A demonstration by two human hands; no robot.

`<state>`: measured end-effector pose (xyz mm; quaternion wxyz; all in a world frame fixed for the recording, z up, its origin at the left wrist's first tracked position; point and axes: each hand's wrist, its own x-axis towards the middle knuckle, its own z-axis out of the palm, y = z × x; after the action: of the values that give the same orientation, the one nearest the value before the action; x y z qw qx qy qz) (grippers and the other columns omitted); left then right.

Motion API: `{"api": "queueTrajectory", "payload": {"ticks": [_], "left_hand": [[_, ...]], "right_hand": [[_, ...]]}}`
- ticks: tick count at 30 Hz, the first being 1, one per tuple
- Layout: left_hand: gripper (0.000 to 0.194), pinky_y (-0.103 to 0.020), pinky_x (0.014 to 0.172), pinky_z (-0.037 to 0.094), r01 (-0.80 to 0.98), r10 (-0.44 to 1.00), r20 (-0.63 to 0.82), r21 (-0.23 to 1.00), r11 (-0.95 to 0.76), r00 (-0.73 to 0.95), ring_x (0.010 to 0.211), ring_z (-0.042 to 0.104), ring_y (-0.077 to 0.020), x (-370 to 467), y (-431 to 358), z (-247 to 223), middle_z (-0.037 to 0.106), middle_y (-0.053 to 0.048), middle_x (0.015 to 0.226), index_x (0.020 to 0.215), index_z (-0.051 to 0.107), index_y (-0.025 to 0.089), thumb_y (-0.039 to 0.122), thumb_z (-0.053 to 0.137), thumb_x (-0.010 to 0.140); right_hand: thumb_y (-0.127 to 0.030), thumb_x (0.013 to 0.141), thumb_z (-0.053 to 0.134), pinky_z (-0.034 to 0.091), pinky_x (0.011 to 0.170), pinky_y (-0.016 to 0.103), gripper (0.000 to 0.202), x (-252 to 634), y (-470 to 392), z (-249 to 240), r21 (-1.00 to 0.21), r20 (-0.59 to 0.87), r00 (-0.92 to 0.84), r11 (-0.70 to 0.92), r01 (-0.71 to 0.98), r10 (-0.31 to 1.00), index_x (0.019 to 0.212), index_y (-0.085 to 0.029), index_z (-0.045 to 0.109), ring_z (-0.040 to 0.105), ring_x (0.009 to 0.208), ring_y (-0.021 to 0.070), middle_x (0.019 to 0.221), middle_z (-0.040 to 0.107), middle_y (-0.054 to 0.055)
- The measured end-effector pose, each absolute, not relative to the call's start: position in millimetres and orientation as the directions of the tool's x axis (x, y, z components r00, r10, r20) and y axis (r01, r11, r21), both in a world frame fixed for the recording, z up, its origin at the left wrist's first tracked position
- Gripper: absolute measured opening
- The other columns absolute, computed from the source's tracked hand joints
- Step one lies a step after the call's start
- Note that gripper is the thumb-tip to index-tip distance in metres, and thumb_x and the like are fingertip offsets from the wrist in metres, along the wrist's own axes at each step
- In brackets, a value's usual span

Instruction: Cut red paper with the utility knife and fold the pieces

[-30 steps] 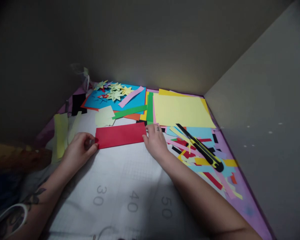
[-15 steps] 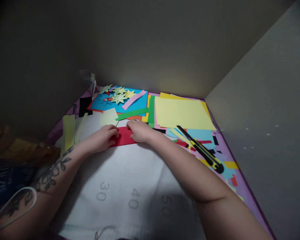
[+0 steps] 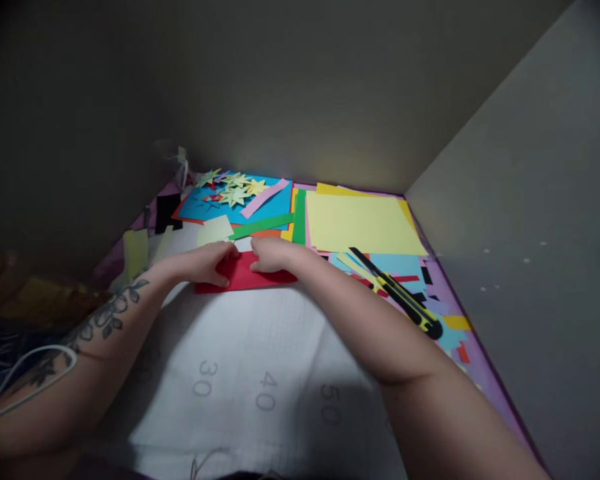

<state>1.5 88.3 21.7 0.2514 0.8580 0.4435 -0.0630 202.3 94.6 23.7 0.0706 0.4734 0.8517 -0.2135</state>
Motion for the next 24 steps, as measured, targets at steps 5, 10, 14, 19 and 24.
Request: {"api": "queueTrajectory", "payload": {"ticks": [5,10,14,19,24], "left_hand": [[0.045,-0.03,0.07,0.044,0.8,0.745,-0.315,0.365,-0.477,0.588,0.088,0.057,-0.0237,4.0,87.8,24.6,0.061,-0.007,0.1,0.103,0.055,0.021,0.036,0.066,0.062],[0.037,-0.035,0.069,0.043,0.885,0.876,-0.188,0.245,-0.396,0.444,0.083,0.058,-0.0267,21.2,71.1,20.1,0.062,-0.012,0.093,0.091,0.059,0.017,0.05,0.045,0.083],[0.049,-0.044,0.081,0.042,0.921,0.932,0.003,0.151,-0.359,0.362,0.101,0.051,-0.0343,36.1,46.8,7.3,0.056,-0.018,0.107,0.105,0.055,0.013,0.055,0.045,0.083],[0.048,-0.046,0.099,0.033,0.876,0.902,0.079,0.216,-0.43,0.424,0.12,0.042,-0.0317,37.3,39.3,-7.4,0.048,-0.016,0.129,0.122,0.049,0.014,0.046,0.045,0.087],[0.047,-0.047,0.108,0.025,0.863,0.889,0.043,0.225,-0.452,0.455,0.133,0.031,-0.0299,33.3,33.8,-6.5,0.043,-0.013,0.14,0.133,0.043,0.015,0.035,0.039,0.091]], "right_hand": [[-0.025,0.075,0.06,0.032,0.052,0.023,0.013,204.8,91.9,20.3,-0.356,-0.293,-0.521,0.414,0.838,0.802,0.087,-0.021,0.057,0.057,0.072,0.0166,0.087,0.065,0.003],[-0.029,0.079,0.056,0.03,0.053,0.023,0.011,203.0,91.1,13.9,-0.306,-0.215,-0.527,0.455,0.836,0.822,0.085,-0.02,0.06,0.057,0.073,0.0177,0.087,0.066,0.004],[-0.029,0.084,0.051,0.033,0.057,0.025,0.014,202.0,85.2,9.1,-0.273,-0.167,-0.521,0.469,0.84,0.837,0.089,-0.02,0.06,0.059,0.079,0.0199,0.092,0.067,0.006],[-0.029,0.092,0.039,0.038,0.067,0.029,0.025,198.2,73.9,0.7,-0.179,-0.053,-0.524,0.509,0.842,0.85,0.097,-0.016,0.06,0.06,0.086,0.0229,0.1,0.065,0.011],[-0.029,0.093,0.036,0.04,0.071,0.034,0.029,194.4,67.6,-5.0,-0.088,0.006,-0.531,0.529,0.844,0.847,0.105,-0.015,0.058,0.058,0.092,0.027,0.102,0.064,0.013]]}}
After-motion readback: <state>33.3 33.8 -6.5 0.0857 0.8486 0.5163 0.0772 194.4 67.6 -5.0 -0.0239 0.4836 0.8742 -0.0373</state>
